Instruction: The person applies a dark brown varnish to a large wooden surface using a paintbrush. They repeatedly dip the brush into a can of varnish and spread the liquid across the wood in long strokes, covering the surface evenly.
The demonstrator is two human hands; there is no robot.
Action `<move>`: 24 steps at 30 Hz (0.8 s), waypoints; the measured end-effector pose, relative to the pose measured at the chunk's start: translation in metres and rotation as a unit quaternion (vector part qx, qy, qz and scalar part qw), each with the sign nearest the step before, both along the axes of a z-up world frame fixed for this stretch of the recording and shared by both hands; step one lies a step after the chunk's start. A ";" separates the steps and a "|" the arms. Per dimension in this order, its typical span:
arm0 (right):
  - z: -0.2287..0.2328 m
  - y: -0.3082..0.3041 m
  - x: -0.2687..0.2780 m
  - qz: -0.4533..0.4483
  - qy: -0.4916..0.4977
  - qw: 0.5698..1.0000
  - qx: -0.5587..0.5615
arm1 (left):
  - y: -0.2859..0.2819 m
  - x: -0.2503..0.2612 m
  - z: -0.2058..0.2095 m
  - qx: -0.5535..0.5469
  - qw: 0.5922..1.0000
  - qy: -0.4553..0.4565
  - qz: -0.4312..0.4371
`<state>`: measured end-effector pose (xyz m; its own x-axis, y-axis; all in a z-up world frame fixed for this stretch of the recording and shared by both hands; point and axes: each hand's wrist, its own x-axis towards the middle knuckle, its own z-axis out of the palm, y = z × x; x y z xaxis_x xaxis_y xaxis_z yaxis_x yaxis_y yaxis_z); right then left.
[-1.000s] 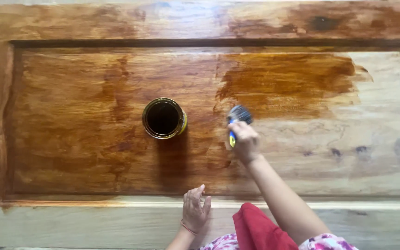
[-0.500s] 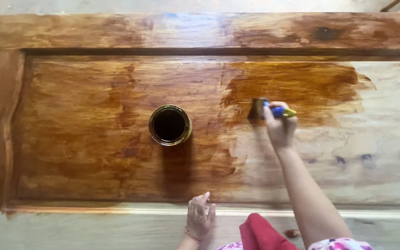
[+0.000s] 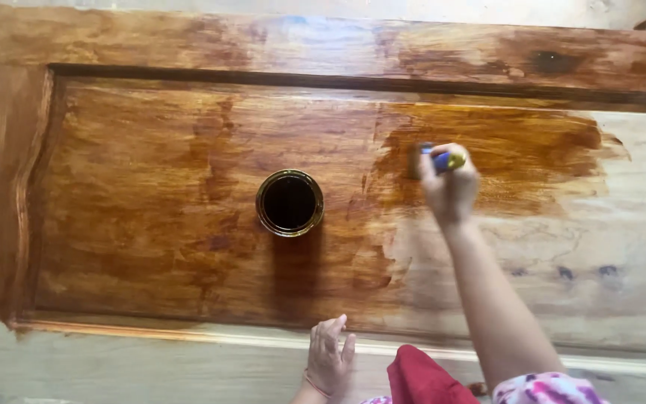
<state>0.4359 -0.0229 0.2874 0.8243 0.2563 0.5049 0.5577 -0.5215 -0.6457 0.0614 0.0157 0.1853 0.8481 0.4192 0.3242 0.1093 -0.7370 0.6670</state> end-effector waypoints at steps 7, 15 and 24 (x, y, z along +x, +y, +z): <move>-0.067 -0.044 0.021 0.083 0.156 0.983 0.057 | 0.001 -0.001 -0.001 -0.017 1.000 0.000 0.008; -0.073 -0.207 0.055 -0.076 0.029 0.991 -0.102 | 0.002 0.000 -0.013 -0.016 0.999 -0.027 0.010; -0.047 -0.083 -0.093 -0.042 -0.189 0.948 -0.253 | 0.003 0.001 -0.012 0.027 0.998 -0.050 -0.011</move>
